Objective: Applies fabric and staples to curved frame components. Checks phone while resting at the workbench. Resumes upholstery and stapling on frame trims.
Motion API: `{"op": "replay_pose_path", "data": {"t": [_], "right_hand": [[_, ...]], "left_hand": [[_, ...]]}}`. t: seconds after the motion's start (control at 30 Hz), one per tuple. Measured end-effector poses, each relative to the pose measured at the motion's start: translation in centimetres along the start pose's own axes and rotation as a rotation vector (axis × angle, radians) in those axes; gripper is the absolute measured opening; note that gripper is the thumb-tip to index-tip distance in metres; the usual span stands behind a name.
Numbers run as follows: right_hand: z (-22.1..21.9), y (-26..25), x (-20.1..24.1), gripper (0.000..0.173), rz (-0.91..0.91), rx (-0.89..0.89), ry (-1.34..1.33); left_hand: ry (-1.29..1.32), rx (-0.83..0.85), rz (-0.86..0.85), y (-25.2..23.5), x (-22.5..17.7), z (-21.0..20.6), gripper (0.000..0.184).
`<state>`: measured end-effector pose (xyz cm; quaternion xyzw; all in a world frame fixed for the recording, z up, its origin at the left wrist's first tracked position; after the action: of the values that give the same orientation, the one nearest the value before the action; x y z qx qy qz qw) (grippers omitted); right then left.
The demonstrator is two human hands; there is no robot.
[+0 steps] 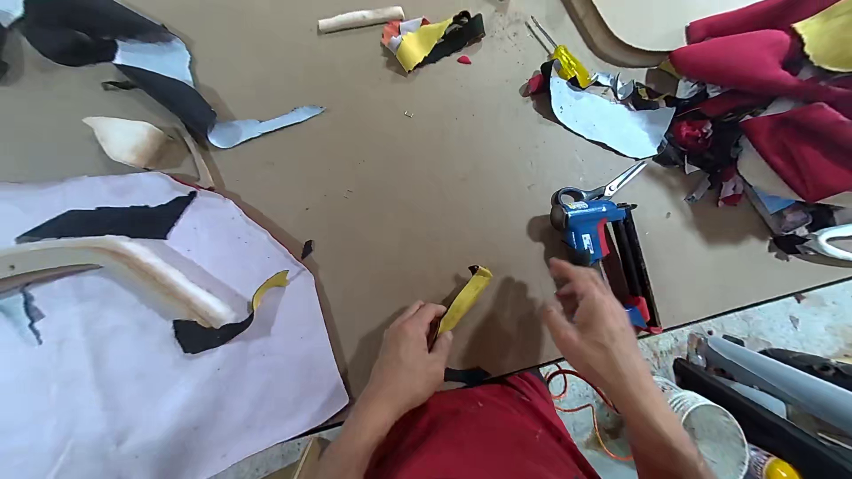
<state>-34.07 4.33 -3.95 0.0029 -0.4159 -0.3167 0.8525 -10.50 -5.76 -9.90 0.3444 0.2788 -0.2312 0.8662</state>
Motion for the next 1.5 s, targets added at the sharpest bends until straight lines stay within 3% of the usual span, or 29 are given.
{"op": "replay_pose_path", "data": {"t": [0.07, 0.13, 0.3, 0.4, 0.57, 0.87, 1.07, 1.17, 1.23, 1.3, 1.43, 1.5], "right_hand": [[-2.3, 0.4, 0.5, 0.051, -0.017, 0.118, -0.162], [-3.6, 1.1, 1.8, 0.047, 0.004, 0.190, -0.249], [-3.3, 2.7, 6.1, 0.038, 0.236, 0.222, -0.439], [-2.3, 3.7, 8.8, 0.037, 0.368, 0.234, -0.526], [-2.0, 4.7, 10.8, 0.031, 0.437, 0.173, -0.572], [-0.3, 4.9, 9.7, 0.021, 0.345, 0.061, -0.729], [1.1, 4.5, 7.6, 0.018, 0.215, -0.048, -0.882], [1.2, 4.4, 7.0, 0.018, 0.184, -0.079, -0.935], [1.2, 4.4, 6.6, 0.018, 0.167, -0.091, -0.985], [1.0, 4.2, 6.4, 0.017, 0.177, -0.079, -1.054], [-0.2, 3.2, 5.5, 0.022, 0.140, 0.023, -1.198], [-1.8, 2.2, 4.1, 0.018, 0.044, 0.055, -1.251]], "left_hand": [[0.541, 0.112, -0.112, 0.4, -0.6, 0.1, 0.028], [0.888, 0.218, -0.251, 1.4, -1.9, 0.5, 0.028], [1.246, 0.378, -0.432, 2.7, -3.6, 0.7, 0.028], [1.215, 0.339, -0.474, 3.0, -4.1, 1.1, 0.027], [0.939, 0.227, -0.549, 3.2, -5.2, 1.9, 0.024], [0.709, 0.205, -0.567, 4.4, -5.8, 1.9, 0.028], [0.996, 0.319, -0.518, 5.0, -4.9, 1.4, 0.031], [1.030, 0.329, -0.568, 5.3, -5.4, 1.6, 0.042], [0.841, 0.197, -0.603, 5.7, -5.9, 2.5, 0.051], [0.535, -0.053, -0.589, 6.5, -6.5, 3.9, 0.053], [-0.024, -0.604, -0.528, 7.7, -7.1, 6.3, 0.021], [-0.203, -0.731, -0.533, 7.4, -6.4, 6.5, 0.017]]}}
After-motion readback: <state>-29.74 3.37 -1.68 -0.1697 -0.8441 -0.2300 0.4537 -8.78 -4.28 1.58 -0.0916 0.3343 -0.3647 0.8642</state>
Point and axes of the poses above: each hand's wrist, its own y-axis away from the middle knuckle, its own z-axis out of the back of the hand, x = y × z, the point moved 9 cm from there along -y, towards the middle knuckle, and after that the axes turned 13 degrees about -y, right-handed, at the moved point
